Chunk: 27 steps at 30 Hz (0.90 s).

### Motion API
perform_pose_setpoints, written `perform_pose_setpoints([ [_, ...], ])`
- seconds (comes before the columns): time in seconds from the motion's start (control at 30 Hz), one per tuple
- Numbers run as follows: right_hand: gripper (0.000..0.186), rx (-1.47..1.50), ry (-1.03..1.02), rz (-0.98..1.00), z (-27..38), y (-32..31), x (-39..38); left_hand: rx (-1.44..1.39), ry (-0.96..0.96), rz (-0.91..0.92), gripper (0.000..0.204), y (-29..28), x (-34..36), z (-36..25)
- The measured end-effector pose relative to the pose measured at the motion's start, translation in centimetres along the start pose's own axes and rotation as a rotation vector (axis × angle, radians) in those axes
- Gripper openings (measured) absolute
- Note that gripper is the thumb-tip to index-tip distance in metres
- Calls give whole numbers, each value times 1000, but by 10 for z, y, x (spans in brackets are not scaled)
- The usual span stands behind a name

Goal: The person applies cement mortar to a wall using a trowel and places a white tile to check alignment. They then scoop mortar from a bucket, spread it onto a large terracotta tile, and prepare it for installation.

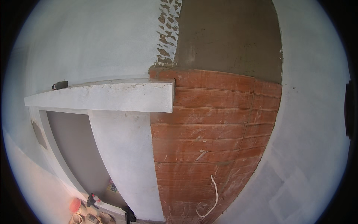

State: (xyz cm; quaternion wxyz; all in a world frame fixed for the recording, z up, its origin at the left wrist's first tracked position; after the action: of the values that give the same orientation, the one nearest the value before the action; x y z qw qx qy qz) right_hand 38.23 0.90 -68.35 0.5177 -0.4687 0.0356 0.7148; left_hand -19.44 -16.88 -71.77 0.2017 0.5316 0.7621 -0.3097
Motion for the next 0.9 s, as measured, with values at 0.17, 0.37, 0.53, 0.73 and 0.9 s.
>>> perform_pose_setpoints([
  [0.17, 33, -6, 383, 134, -197, 62, -40, -118, -429, 7, 49, 30, -38, 273],
  [0.37, 30, 32, 538, 130, -220, 67, -66, -85, -347, -183, 40, -19, -90, 256],
  [0.53, 31, -259, 452, 239, -150, 88, -22, -41, -447, -207, 40, 14, -128, 301],
  [0.73, 24, -236, 248, 330, -91, 188, 45, 174, -379, -164, 36, 73, -71, 379],
  [0.9, 25, -285, 188, 464, -104, 293, 74, 177, -429, -186, 44, 114, 71, 425],
])
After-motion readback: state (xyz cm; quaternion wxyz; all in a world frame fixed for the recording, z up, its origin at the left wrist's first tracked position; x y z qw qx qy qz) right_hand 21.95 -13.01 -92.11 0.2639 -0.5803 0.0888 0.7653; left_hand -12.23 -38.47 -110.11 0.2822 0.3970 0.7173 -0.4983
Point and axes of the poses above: each hand's wrist, its own x-axis towards the middle knuckle, its own y-axis out of the palm, z = x × y, the point moved 10 cm from there along x, towards the middle knuckle, and after that the axes turned 4 degrees about z, right-handed, at the moved point
